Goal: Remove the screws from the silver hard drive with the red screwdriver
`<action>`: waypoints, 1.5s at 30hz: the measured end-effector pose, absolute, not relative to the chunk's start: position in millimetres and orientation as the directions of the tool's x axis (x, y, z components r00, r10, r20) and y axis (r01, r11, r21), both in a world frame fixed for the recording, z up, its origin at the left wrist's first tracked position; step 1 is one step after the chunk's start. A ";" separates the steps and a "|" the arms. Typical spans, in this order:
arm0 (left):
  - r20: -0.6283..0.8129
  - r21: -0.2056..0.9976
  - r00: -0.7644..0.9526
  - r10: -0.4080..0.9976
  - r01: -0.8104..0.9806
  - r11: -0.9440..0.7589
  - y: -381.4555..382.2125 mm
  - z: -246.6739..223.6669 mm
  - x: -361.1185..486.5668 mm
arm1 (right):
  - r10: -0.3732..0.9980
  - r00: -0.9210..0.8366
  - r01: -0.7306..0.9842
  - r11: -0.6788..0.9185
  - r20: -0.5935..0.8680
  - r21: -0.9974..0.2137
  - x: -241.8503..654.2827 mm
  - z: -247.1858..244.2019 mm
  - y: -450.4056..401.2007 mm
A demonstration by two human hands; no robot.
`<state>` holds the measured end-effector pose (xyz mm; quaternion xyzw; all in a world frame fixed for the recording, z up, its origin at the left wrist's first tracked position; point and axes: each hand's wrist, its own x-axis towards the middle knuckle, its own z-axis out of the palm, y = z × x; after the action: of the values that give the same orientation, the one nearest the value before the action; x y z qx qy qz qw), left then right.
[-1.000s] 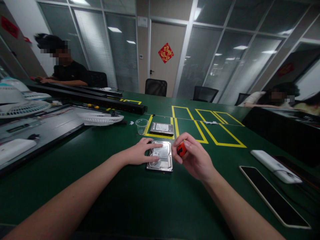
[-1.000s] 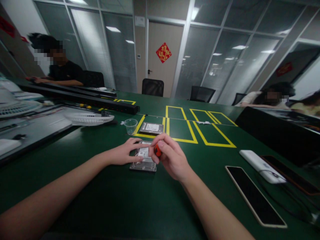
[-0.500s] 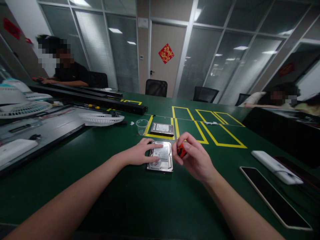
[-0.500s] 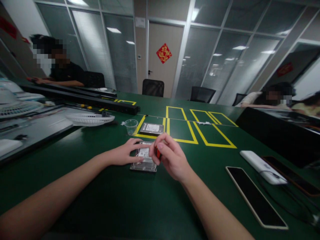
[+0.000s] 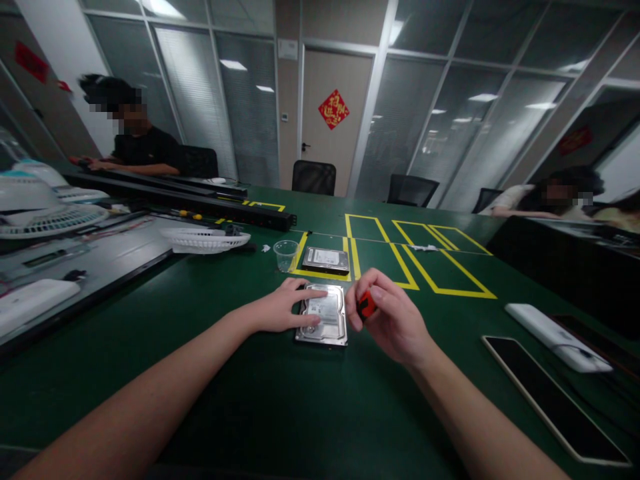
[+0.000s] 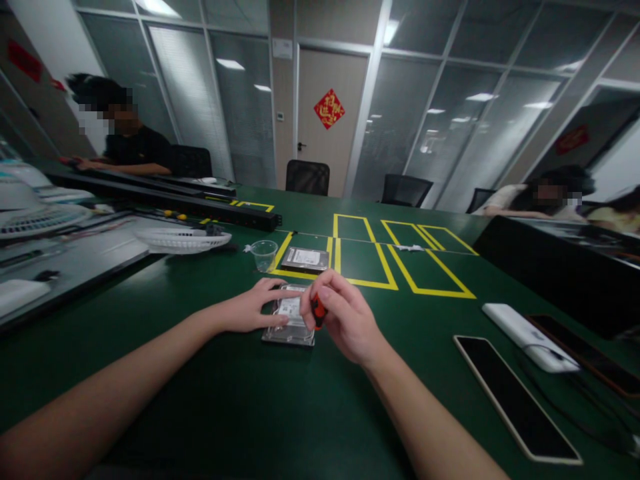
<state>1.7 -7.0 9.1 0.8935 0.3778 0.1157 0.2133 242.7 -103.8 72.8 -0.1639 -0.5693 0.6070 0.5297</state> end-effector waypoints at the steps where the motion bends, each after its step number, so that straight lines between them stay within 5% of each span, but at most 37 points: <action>1: 0.049 0.466 0.689 0.723 0.625 -0.627 -7.1 9.1 1.8 | 0.829 -0.385 -0.455 0.212 0.406 -0.865 242.5 72.7 -104.3; 45: 0.037 0.469 0.687 0.726 0.629 -0.619 -8.5 11.9 2.0 | 0.843 -0.378 -0.450 0.194 0.383 -0.872 242.2 77.2 -104.5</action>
<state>2.0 -8.5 11.9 0.8928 0.3796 0.1122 0.2152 242.2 -104.5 77.2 -0.1744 -0.5625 0.6105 0.5296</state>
